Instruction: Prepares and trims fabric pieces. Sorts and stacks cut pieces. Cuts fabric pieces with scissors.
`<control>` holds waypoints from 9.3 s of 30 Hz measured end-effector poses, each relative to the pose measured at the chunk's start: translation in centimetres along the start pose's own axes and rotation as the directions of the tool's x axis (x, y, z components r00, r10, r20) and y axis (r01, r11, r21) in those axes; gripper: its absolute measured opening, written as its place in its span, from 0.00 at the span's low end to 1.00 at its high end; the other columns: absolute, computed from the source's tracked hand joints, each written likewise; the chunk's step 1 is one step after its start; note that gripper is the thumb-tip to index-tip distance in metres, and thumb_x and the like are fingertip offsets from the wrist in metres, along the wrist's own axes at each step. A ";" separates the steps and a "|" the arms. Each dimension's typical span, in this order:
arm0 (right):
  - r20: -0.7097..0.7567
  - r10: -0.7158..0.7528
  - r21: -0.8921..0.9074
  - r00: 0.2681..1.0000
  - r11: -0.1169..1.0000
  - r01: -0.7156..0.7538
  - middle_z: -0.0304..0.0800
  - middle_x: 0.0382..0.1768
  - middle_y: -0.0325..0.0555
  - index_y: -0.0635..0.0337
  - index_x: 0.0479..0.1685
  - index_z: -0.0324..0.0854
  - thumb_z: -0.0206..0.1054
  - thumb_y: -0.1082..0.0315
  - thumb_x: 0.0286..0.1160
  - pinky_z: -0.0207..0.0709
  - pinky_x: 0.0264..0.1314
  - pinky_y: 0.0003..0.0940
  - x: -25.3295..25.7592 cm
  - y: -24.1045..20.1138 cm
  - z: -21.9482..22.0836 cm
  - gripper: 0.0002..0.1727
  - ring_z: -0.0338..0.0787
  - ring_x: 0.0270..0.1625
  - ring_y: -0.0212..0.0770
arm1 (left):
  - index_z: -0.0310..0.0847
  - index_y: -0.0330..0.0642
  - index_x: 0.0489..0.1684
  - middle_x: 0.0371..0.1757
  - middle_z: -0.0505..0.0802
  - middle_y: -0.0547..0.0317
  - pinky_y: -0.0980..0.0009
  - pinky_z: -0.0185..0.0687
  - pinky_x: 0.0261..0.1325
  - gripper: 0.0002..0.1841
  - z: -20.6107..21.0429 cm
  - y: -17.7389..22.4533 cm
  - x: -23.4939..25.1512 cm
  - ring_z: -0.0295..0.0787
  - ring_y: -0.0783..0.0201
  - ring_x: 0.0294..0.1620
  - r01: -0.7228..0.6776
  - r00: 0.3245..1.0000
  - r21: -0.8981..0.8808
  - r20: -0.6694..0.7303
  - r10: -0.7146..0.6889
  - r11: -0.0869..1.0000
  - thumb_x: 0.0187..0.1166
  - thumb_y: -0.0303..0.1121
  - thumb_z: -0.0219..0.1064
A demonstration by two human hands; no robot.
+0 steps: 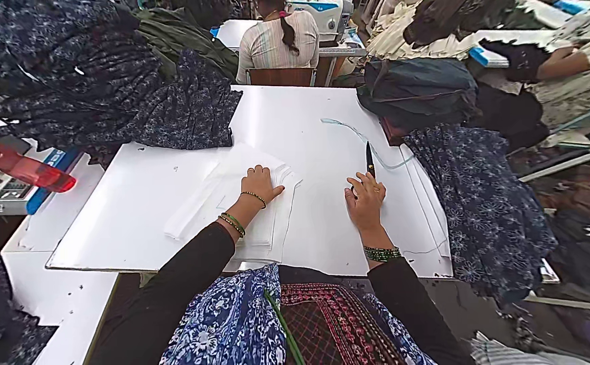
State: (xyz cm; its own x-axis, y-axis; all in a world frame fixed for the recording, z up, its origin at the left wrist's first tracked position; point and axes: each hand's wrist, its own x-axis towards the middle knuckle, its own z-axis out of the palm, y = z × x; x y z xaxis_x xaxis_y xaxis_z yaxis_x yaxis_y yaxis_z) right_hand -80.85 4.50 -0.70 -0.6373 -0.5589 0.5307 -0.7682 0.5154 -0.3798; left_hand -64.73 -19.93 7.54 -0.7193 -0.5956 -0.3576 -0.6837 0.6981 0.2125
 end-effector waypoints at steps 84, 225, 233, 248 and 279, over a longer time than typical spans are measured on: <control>0.427 -0.191 0.292 0.884 0.954 0.065 0.82 0.72 0.68 0.73 0.67 0.83 0.51 0.82 0.60 0.66 0.84 0.56 -2.0 2.9 -5.2 0.30 0.78 0.79 0.66 | 0.94 0.44 0.54 0.70 0.91 0.52 0.31 0.52 0.84 0.22 9.0 -21.4 -7.5 0.75 0.41 0.83 -0.573 0.748 -0.245 -0.546 0.378 0.782 0.82 0.31 0.48; -0.034 -0.106 0.728 0.994 0.679 0.098 0.92 0.48 0.48 0.60 0.25 0.89 0.76 0.69 0.62 0.74 0.64 0.35 1.8 -1.9 -0.9 0.05 0.85 0.58 0.40 | 0.86 0.31 0.45 0.44 0.90 0.71 0.82 0.83 0.54 0.11 7.1 6.0 -0.8 0.86 0.85 0.46 -0.477 0.757 -0.852 -0.274 0.593 0.215 0.83 0.32 0.62; -0.235 -0.210 0.584 0.949 0.750 0.311 0.94 0.39 0.45 0.58 0.24 0.89 0.72 0.68 0.69 0.71 0.62 0.35 1.6 -1.8 -0.4 0.07 0.86 0.52 0.41 | 0.82 0.44 0.31 0.24 0.91 0.71 0.77 0.87 0.40 0.16 6.6 7.3 -0.9 0.89 0.78 0.28 -0.100 0.943 -0.990 -0.062 0.327 0.098 0.88 0.23 0.50; -0.193 -0.115 0.696 0.974 0.684 0.218 0.92 0.35 0.38 0.57 0.30 0.87 0.72 0.62 0.75 0.71 0.64 0.31 1.7 -3.6 -2.1 0.09 0.86 0.48 0.32 | 0.86 0.32 0.38 0.32 0.89 0.72 0.86 0.80 0.42 0.08 5.6 7.1 -1.8 0.82 0.88 0.33 -0.641 0.747 -0.712 -0.492 0.447 0.287 0.83 0.26 0.61; 0.080 -0.089 0.794 0.993 0.608 -0.009 0.90 0.37 0.36 0.59 0.35 0.92 0.77 0.64 0.66 0.72 0.62 0.34 1.7 -2.6 -2.9 0.08 0.85 0.49 0.30 | 0.89 0.25 0.30 0.37 0.93 0.53 0.85 0.79 0.54 0.13 5.9 6.7 -1.8 0.86 0.81 0.43 -0.785 0.610 -0.503 -0.520 0.598 0.362 0.81 0.26 0.64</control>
State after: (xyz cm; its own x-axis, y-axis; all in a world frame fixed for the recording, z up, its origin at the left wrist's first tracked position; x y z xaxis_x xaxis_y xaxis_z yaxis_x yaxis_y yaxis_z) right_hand -79.74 4.07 3.34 -0.5693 -0.6526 0.5000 -0.5100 -0.1967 -0.8374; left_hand -67.29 -11.85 4.26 -0.9115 -0.1523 0.3820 0.2546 0.5205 0.8150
